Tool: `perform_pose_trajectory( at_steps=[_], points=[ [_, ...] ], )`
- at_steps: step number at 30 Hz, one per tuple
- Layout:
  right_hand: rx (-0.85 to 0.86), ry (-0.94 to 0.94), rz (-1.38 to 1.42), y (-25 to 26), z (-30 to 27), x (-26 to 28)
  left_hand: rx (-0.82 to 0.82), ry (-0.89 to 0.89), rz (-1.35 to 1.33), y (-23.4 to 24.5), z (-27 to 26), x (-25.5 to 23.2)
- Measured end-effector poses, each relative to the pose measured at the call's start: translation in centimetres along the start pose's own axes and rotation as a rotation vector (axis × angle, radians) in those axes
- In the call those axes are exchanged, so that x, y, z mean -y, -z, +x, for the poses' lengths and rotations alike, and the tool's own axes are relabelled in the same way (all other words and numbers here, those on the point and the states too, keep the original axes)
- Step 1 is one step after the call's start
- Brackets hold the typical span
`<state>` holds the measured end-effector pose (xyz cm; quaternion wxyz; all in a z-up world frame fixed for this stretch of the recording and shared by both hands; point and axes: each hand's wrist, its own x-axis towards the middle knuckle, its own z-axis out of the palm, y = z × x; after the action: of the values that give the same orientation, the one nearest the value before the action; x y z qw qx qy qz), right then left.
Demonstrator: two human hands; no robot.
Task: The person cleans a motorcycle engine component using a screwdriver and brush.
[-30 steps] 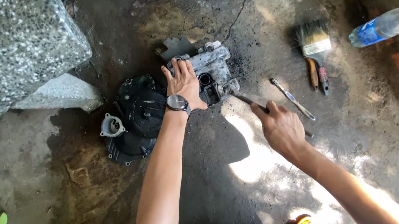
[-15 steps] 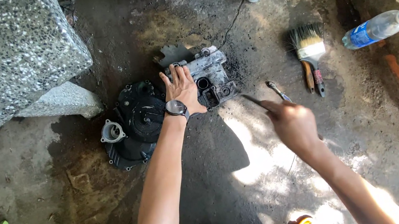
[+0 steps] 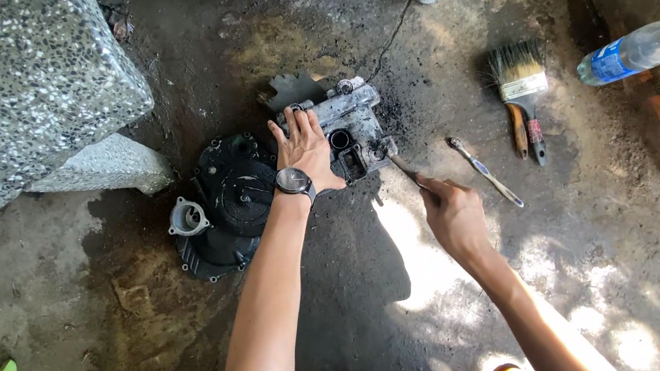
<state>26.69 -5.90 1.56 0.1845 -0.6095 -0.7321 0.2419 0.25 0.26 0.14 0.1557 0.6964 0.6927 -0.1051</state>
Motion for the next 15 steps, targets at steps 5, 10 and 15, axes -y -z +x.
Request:
perform_pose_trajectory(
  at_steps=[5, 10, 15],
  points=[
    [-0.040, 0.040, 0.004, -0.7, 0.0, 0.7, -0.025, -0.017, 0.021, -0.4, 0.2, 0.1],
    [0.021, 0.075, 0.003, 0.3, -0.1, 0.8, -0.034, -0.017, 0.026, -0.4, 0.0, 0.0],
    [0.196, -0.046, -0.275, 0.4, 0.0, 3.1, 0.003, -0.019, 0.049, -0.5, 0.2, 0.1]
  ],
)
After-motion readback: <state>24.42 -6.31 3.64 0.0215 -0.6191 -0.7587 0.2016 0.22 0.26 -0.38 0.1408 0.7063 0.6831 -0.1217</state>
